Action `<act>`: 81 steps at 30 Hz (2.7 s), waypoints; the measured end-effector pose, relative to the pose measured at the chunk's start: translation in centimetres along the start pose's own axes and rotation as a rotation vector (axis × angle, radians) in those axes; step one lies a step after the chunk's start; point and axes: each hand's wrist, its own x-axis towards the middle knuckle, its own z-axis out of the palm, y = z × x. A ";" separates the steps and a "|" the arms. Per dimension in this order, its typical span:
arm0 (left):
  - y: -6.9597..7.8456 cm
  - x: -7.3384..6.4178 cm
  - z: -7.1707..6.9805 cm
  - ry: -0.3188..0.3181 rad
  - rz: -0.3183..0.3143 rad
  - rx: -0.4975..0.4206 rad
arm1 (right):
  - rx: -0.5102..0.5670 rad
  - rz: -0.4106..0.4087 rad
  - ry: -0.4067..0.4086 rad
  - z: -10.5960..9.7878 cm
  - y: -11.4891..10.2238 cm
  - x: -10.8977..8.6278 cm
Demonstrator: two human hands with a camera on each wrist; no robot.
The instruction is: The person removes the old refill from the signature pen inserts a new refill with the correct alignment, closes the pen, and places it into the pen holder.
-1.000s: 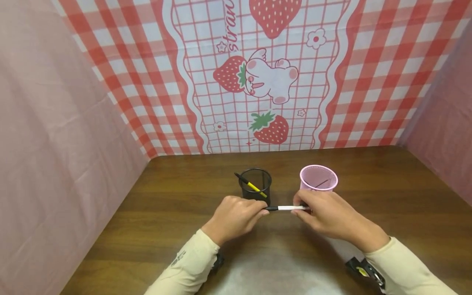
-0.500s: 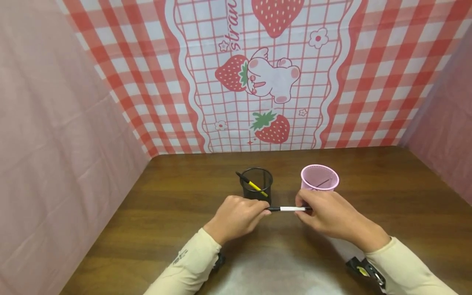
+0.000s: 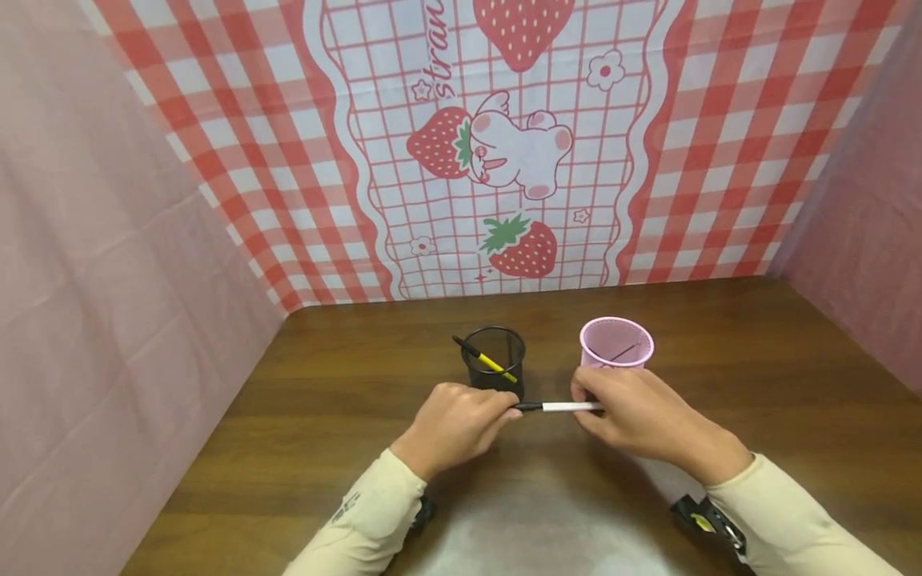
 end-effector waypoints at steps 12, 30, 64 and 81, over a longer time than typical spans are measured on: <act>0.0 -0.1 0.1 0.002 0.004 0.005 | -0.002 0.027 -0.020 0.1 -0.2 0.0; -0.1 -0.1 0.1 -0.010 0.002 0.012 | 0.031 0.010 -0.040 0.3 -0.3 -0.1; -0.2 -0.2 -0.1 -0.059 -0.046 -0.018 | -0.031 -0.045 0.023 -1.0 0.0 0.2; -0.3 -0.5 0.2 -0.025 -0.032 0.010 | -0.035 -0.083 0.012 -1.2 0.1 0.2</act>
